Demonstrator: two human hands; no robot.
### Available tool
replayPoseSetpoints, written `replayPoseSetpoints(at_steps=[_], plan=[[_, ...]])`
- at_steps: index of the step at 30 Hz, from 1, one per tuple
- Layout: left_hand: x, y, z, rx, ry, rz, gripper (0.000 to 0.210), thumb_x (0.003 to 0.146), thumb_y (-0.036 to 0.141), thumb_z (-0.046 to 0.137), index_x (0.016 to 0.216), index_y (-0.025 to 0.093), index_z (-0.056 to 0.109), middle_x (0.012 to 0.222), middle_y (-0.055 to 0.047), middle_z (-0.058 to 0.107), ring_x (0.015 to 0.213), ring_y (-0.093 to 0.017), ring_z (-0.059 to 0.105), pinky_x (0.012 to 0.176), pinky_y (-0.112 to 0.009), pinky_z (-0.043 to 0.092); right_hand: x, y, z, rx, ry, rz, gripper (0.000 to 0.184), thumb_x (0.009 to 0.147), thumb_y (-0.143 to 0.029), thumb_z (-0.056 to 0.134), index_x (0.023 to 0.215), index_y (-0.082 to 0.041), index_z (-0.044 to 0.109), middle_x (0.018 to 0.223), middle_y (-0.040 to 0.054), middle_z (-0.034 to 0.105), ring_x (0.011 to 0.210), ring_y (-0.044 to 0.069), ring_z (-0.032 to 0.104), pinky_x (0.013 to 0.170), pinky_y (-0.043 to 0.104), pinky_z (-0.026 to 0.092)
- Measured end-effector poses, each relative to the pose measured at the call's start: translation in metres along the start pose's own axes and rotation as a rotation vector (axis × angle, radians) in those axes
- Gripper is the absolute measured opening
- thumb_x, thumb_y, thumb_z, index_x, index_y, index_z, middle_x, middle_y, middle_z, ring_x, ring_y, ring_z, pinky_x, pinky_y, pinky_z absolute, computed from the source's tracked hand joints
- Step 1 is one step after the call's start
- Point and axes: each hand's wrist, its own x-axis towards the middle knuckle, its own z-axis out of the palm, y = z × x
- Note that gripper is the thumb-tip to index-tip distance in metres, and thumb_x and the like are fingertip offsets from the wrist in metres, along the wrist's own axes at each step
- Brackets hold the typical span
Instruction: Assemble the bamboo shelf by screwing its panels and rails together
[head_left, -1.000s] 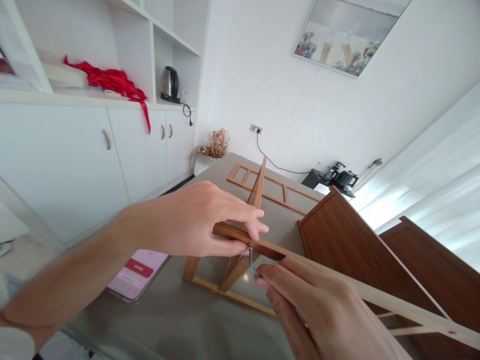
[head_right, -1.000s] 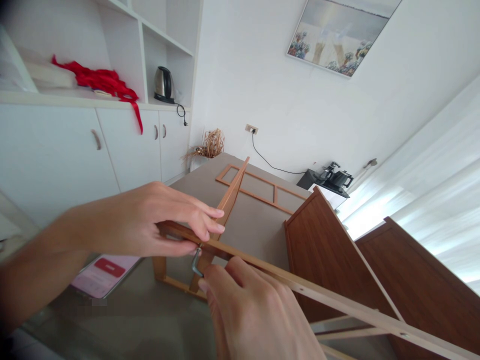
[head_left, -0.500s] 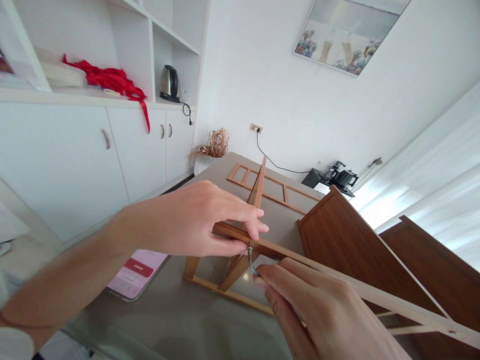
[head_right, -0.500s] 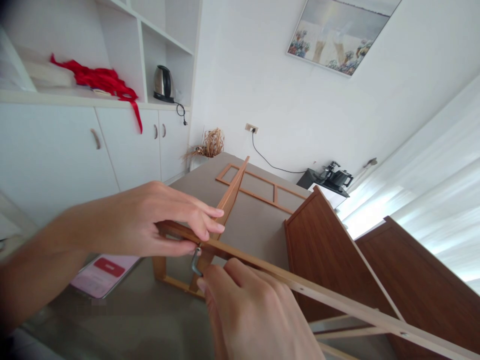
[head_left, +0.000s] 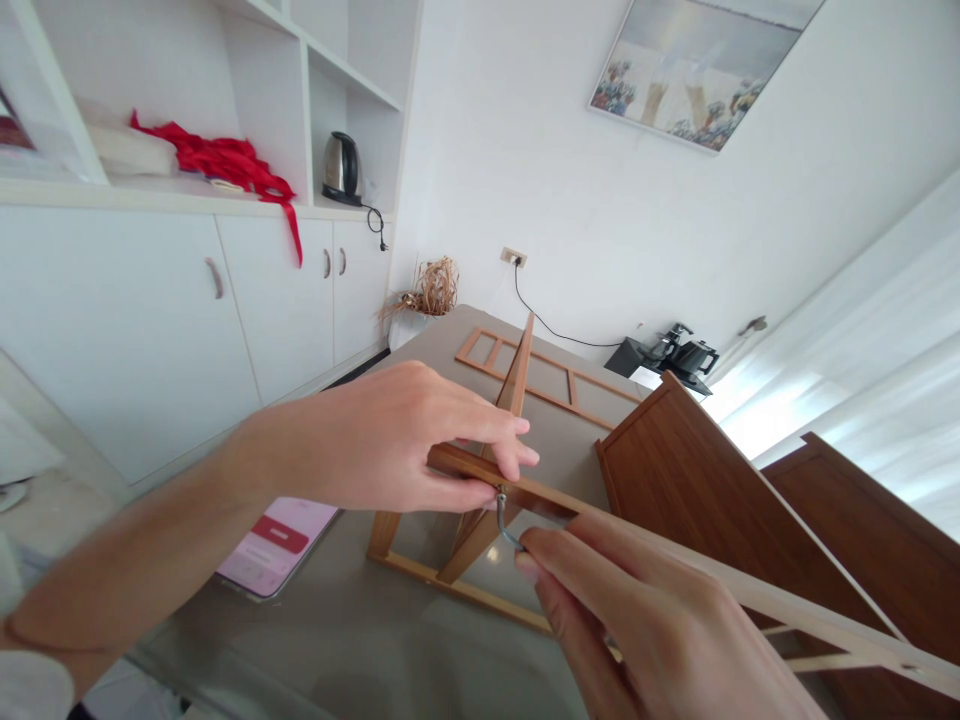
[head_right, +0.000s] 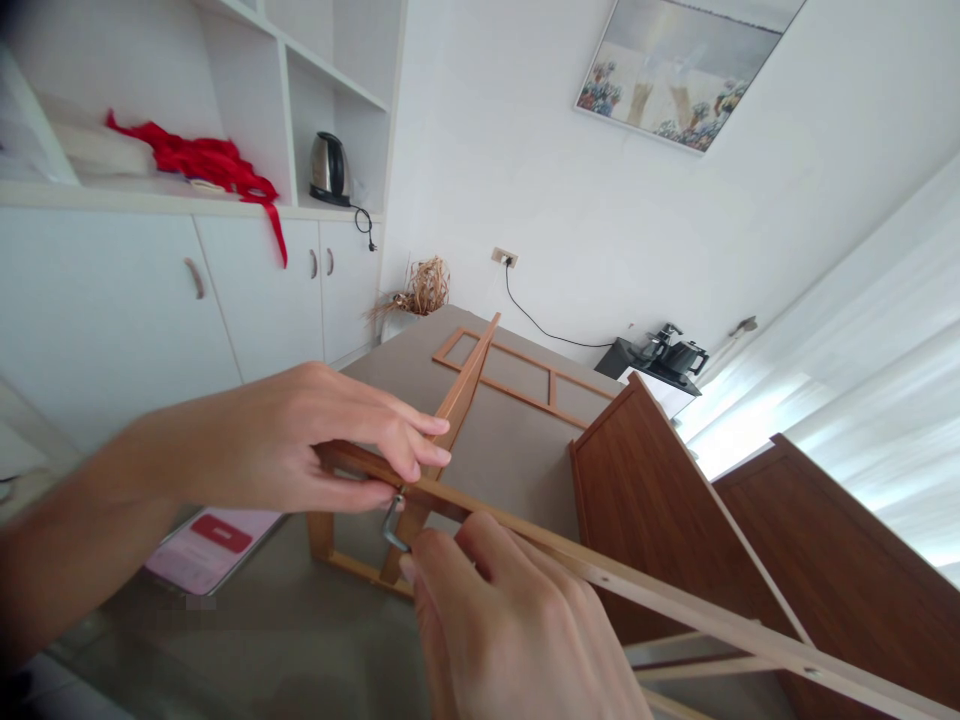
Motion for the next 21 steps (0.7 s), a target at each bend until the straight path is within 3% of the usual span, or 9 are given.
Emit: replayPoseSetpoints(at_steps=[21], plan=[[0.0004,-0.0008,0.0001,-0.001,-0.017,-0.003,0.018,0.086,0.020,0.066,0.103,0.027,0.068,0.119,0.002,0.074,0.125,-0.019,0.062,0.096,-0.024,0.054,0.0020,0.0022,-0.0080,0.016,0.035,-0.018,0.028,0.101,-0.027,0.046,0.086,-0.023,0.069,0.074,0.0015,0.061,0.056,0.009,0.060,0.054,0.017,0.049]])
